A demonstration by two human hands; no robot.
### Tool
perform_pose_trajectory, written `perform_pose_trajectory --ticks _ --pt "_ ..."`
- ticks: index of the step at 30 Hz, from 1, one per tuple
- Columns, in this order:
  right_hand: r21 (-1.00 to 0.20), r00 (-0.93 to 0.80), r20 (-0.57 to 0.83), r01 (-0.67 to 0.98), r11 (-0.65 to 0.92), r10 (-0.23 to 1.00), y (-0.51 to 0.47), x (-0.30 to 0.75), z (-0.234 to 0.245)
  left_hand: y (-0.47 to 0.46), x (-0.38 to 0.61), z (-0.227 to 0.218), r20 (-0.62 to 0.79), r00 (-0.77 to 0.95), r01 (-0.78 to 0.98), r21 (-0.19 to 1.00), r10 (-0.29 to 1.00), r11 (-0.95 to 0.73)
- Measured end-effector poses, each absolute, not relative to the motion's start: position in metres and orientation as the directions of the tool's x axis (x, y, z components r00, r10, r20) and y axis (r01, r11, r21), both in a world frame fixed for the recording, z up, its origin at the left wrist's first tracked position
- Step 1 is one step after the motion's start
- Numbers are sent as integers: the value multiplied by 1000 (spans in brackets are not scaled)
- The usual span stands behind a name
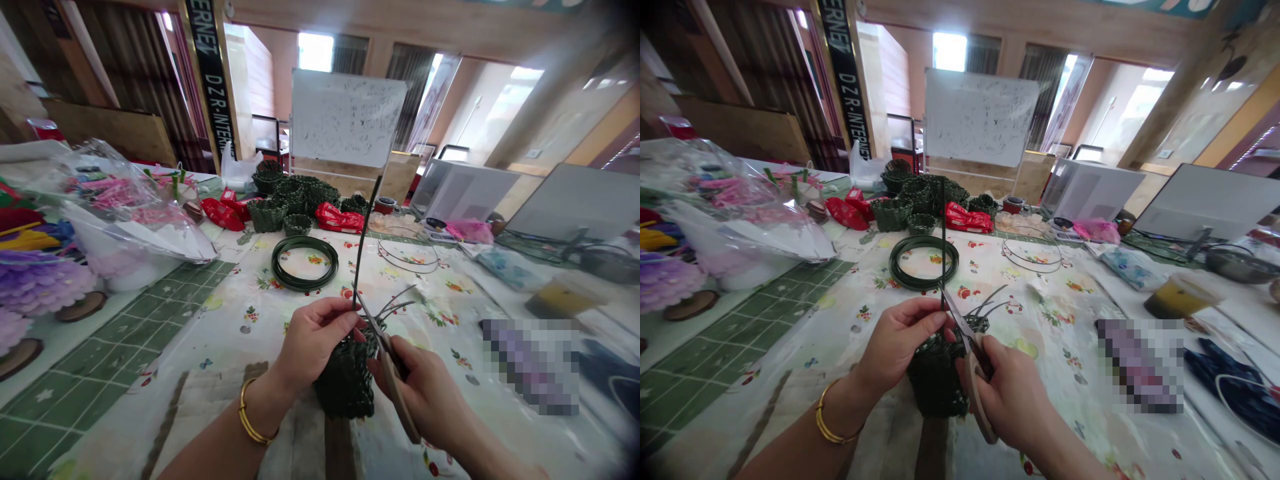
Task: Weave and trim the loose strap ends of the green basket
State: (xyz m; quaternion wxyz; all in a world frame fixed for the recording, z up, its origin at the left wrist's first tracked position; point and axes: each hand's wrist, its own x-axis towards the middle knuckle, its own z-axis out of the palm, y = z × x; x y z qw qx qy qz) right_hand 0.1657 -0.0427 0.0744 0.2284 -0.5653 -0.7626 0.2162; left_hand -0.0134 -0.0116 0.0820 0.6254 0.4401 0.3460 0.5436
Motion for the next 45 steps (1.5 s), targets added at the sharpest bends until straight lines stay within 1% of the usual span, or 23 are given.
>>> perform_pose_trajectory --ticks 4,8,12,14,17,19,21,23,25,27,29,30,32,33,36,38,39,40,41,42,43,44,45 --pt "-611 -243 128 744 269 962 -41 169 72 -12 -15 80 65 263 -223 975 963 -5" --pt "-647 -219 151 715 264 964 -40 175 69 -11 -15 76 94 244 -134 989 965 -63" --pt "-718 -162 154 659 223 975 -39 180 73 -11 -14 74 122 207 -127 987 971 -97" --pt "-753 -107 179 625 206 978 -38 185 78 -10 -14 72 120 194 -135 986 974 -95" --pt "-786 22 257 586 196 966 -34 201 82 -7 -15 69 128 150 -107 988 980 -113" --pt "-787 99 265 596 156 959 -28 219 81 -6 -17 70 208 108 -31 978 972 -206" --pt "-729 132 217 681 71 967 -19 240 74 -6 -20 73 325 110 76 939 939 -334" --pt "-574 126 121 818 -35 985 -9 260 64 -8 -23 76 383 175 171 895 907 -411" --pt "-422 135 50 901 -101 990 -1 275 52 -12 -23 79 333 271 242 884 903 -399" --pt "-360 148 32 924 -126 989 3 283 41 -16 -20 77 268 384 308 865 883 -396" --pt "-352 146 52 928 -119 988 0 284 33 -19 -15 71 287 493 391 770 821 -504" --pt "-352 137 64 930 -106 988 -4 282 31 -21 -12 66 326 535 440 680 780 -586" --pt "-352 105 70 933 -73 992 -14 277 28 -23 -6 57 412 585 543 441 698 -715" --pt "-356 85 63 933 -57 994 -19 274 28 -24 -4 53 451 600 583 317 660 -748" --pt "-378 39 19 925 -29 999 -32 264 28 -24 -2 48 538 642 651 -5 546 -759" --pt "-399 13 -6 917 -14 1000 -39 256 29 -25 0 48 539 660 685 -145 524 -714" --pt "-452 0 -14 892 -6 1000 -43 250 30 -26 2 49 516 661 706 -181 545 -685" --pt "-535 -14 -18 845 2 1000 -46 244 31 -27 5 50 479 658 725 -199 580 -659" --pt "-662 -31 -17 749 12 999 -50 236 31 -30 8 50 433 659 737 -205 616 -644" --pt "-794 -44 -4 608 24 999 -52 227 31 -32 12 50 383 661 742 -205 645 -639" --pt "-893 -61 14 449 40 998 -55 219 29 -35 15 49 336 665 742 -199 667 -640" --pt "-955 -67 39 290 57 997 -56 211 27 -39 18 48 298 668 741 -188 681 -644" --pt "-986 -59 67 146 75 996 -57 204 24 -42 20 47 263 671 740 -170 693 -651"
